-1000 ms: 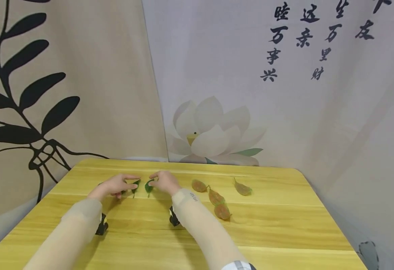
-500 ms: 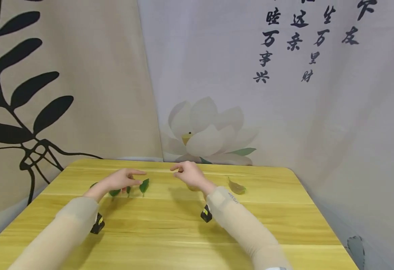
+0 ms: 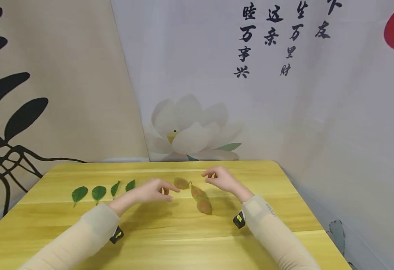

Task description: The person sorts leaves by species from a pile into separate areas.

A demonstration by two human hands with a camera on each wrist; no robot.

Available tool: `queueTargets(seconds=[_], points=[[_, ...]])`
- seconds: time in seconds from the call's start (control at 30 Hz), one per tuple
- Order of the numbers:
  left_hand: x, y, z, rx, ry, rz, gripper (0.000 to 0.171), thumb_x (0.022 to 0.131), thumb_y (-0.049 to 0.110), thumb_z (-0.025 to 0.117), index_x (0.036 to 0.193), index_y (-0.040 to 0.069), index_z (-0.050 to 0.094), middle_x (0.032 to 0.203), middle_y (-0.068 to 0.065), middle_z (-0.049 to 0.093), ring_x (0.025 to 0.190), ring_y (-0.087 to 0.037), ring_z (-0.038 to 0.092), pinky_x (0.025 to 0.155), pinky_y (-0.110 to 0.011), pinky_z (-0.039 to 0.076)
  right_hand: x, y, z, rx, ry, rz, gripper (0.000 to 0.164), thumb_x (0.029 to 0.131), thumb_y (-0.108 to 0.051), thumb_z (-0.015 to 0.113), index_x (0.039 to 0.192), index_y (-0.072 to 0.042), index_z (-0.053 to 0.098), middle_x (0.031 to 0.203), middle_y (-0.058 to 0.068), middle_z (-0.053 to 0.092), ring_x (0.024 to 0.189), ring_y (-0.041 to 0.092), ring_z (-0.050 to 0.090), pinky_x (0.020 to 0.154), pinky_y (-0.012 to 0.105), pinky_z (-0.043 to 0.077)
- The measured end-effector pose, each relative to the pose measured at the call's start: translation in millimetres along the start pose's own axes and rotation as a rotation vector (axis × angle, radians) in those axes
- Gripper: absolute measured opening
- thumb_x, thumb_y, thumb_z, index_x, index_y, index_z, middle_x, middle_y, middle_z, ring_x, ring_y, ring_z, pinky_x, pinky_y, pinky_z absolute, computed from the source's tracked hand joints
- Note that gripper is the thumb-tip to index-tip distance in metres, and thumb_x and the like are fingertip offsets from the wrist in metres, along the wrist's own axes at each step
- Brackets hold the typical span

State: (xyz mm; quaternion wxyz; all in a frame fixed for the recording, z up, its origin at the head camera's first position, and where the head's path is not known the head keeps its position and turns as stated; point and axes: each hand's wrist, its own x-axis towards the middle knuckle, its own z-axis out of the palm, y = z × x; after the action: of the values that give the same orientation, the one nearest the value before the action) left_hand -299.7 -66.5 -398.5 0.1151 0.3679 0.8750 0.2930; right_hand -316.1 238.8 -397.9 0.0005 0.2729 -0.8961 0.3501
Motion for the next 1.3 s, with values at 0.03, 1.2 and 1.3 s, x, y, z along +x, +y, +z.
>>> queueTargets(seconds=[0.03, 1.2, 1.3], points=[[4.5, 5.7, 5.4, 0.013, -0.003, 0.026, 0.033, 0.090, 0.028, 0.071, 0.121, 0.017, 0.070, 0.082, 0.009, 0.061, 0.073, -0.011, 0.054, 0.060, -0.028, 0.044, -3, 5, -3, -0.001, 0.014, 0.009, 0.020, 0.093, -0.010, 0.064, 0.112, -0.007, 0.072, 0.093, 0.001, 0.064, 0.064, 0.015, 0.049, 0.057, 0.029, 0.044], [98.4, 79.0, 99.1, 0.220, 0.107, -0.272, 0.061, 0.080, 0.067, 0.065, 0.050, 0.015, 0.057, 0.047, 0.004, 0.047, 0.045, -0.012, 0.043, 0.044, -0.026, 0.039, -19, 91, -29, -0.015, -0.152, 0.056, 0.054, 0.072, 0.009, 0.063, 0.125, 0.003, 0.061, 0.126, 0.018, 0.059, 0.118, 0.040, 0.050, 0.094, 0.056, 0.043], [99.3, 78.1, 100.3, 0.248, 0.085, -0.280, 0.057, 0.075, 0.065, 0.071, 0.056, 0.013, 0.059, 0.054, 0.002, 0.052, 0.050, -0.013, 0.046, 0.045, -0.026, 0.042, -19, 96, -27, -0.030, -0.156, 0.072, 0.056, 0.069, 0.012, 0.059, 0.124, 0.002, 0.063, 0.124, 0.016, 0.060, 0.119, 0.036, 0.051, 0.094, 0.052, 0.044]])
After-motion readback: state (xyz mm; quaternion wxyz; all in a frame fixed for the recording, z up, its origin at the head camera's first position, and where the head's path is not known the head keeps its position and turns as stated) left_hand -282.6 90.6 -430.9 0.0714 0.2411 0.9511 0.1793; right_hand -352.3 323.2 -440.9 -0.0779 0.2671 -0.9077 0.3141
